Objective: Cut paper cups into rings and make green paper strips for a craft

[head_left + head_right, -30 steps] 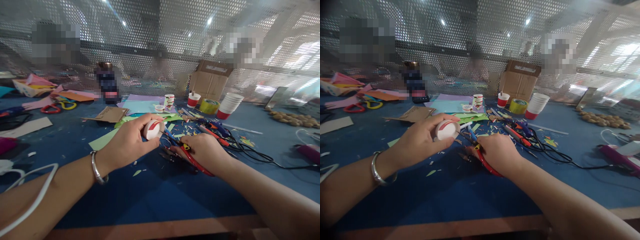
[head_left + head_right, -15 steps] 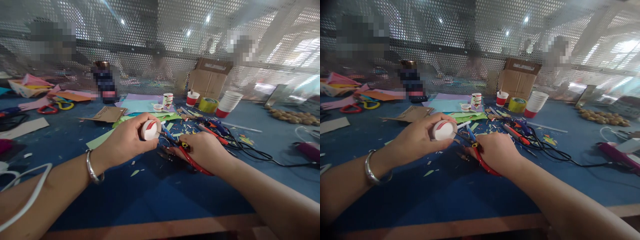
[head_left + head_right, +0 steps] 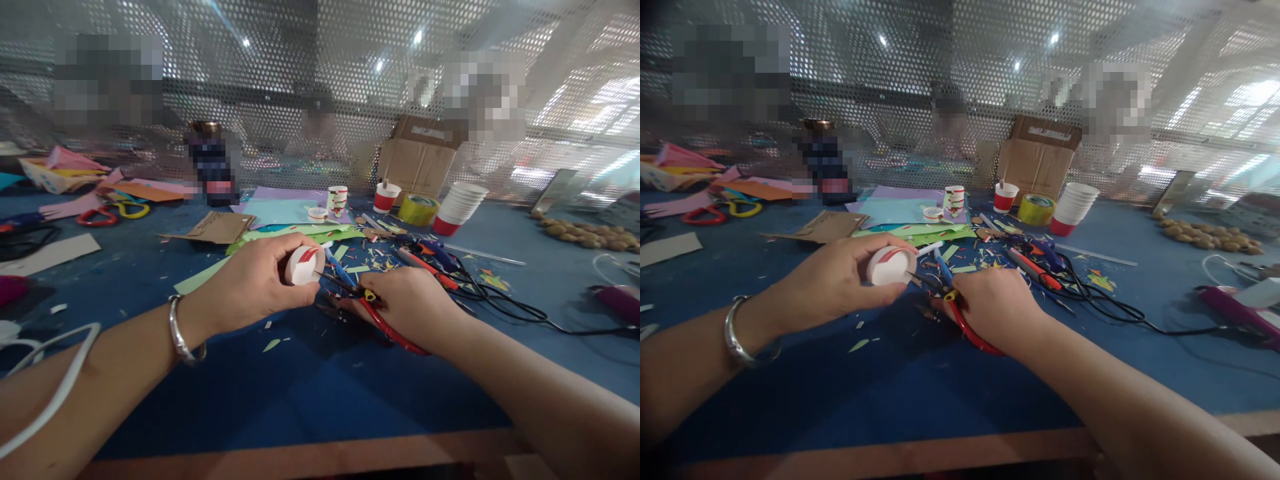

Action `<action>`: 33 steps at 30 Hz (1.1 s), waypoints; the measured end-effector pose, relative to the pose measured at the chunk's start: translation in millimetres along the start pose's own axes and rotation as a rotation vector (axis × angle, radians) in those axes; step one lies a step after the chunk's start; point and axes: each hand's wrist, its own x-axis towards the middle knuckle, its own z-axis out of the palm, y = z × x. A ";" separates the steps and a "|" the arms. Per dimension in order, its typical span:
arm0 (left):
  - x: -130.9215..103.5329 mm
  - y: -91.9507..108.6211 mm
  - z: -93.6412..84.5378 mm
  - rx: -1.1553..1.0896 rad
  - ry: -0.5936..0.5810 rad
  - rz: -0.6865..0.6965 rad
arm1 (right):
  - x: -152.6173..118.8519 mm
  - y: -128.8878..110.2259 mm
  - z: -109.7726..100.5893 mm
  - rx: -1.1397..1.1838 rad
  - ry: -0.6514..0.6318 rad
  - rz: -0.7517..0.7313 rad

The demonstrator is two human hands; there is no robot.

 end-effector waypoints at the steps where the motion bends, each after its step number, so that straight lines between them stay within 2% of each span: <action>1: 0.0 0.5 0.0 -0.001 -0.004 -0.002 | 0.0 -0.3 -0.1 -0.001 0.001 -0.002; 10: 0.0 -0.6 -0.7 -0.031 -0.037 0.009 | -2.7 -0.9 -1.1 -0.025 -0.034 -0.072; 17: 4.0 -3.1 -8.3 -0.264 -0.164 -0.067 | -2.2 -2.5 -4.1 0.000 -0.051 -0.101; 28: 7.0 -13.8 -7.8 -0.574 -0.285 -0.144 | -1.2 -2.7 -6.9 -0.012 -0.083 -0.124; 33: 7.6 -16.8 -9.4 -0.483 -0.298 -0.140 | -0.9 -3.2 -8.9 -0.040 -0.089 -0.127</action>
